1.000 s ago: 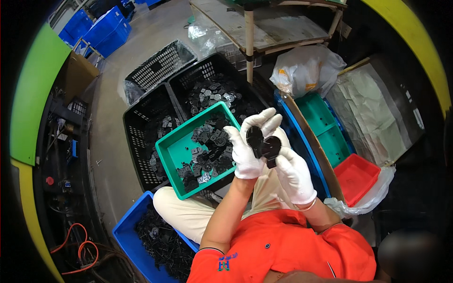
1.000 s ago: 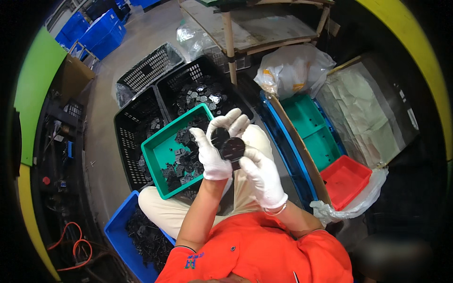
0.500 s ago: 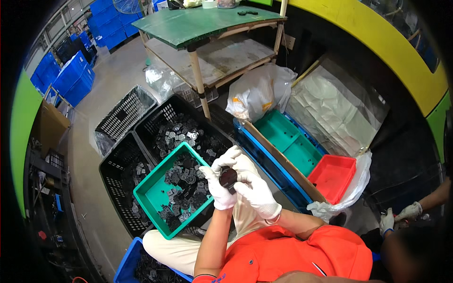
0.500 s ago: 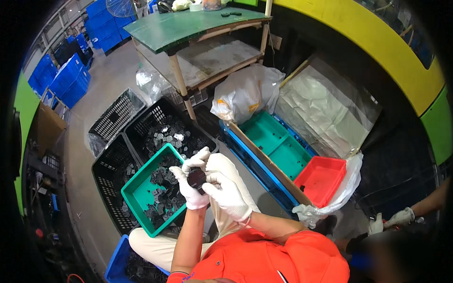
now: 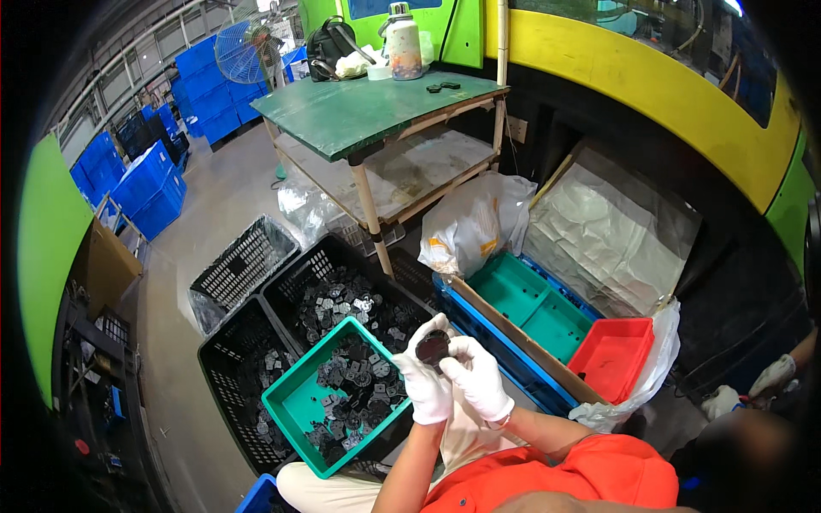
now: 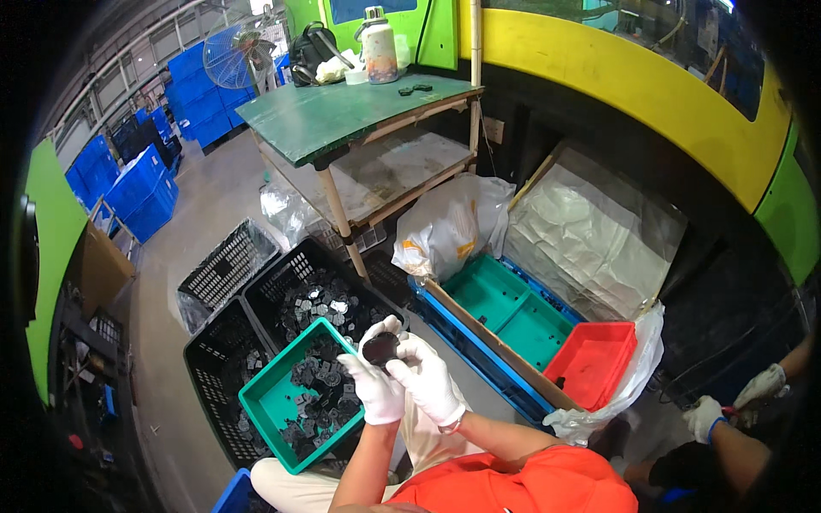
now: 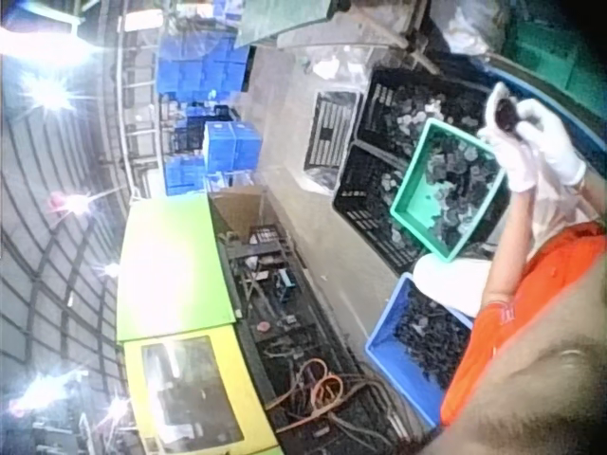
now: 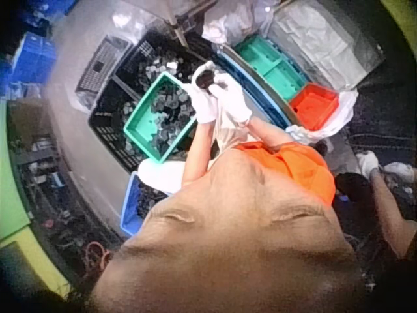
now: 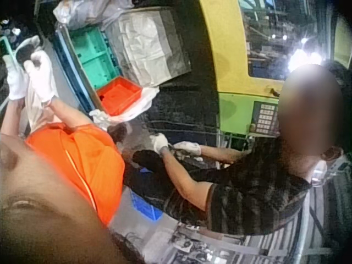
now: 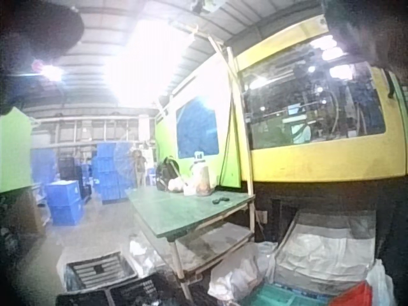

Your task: Inspecting, sorting, and assembling small plastic components at a manufacturing workstation.

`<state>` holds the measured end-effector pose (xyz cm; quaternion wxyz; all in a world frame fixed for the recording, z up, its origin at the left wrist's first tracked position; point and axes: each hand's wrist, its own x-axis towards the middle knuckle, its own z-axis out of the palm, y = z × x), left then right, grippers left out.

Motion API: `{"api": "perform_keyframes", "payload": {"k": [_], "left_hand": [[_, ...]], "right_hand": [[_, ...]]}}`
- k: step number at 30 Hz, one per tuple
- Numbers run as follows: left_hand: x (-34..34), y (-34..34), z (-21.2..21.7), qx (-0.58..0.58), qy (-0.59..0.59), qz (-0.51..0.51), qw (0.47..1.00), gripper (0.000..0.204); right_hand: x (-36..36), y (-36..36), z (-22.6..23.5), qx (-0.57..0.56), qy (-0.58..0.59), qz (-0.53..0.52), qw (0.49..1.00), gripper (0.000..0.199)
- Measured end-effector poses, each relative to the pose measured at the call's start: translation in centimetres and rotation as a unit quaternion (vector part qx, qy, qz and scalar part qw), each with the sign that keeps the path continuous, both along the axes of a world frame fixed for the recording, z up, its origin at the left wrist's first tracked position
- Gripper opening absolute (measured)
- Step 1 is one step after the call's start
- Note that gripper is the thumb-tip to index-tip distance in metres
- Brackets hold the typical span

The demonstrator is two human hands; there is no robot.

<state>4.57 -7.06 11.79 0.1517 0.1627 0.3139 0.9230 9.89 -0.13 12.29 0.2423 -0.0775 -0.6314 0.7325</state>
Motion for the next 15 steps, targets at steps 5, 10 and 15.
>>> {"api": "perform_keyframes", "payload": {"k": [5,10,15], "left_hand": [[0.2,0.1,0.6,0.017,-0.047,-0.015,0.999,0.055],[-0.2,-0.6,0.7,0.093,-0.093,-0.041,0.990,0.047],[-1.1,-1.8,1.0,0.135,-0.163,-0.055,0.976,0.052]], "right_hand": [[-0.5,0.2,0.3,0.171,-0.004,-0.061,0.983,0.023],[-0.6,0.1,0.9,0.146,-0.016,-0.068,0.987,0.031],[-1.0,-0.2,1.9,0.057,-0.047,-0.059,0.996,0.029]]}}
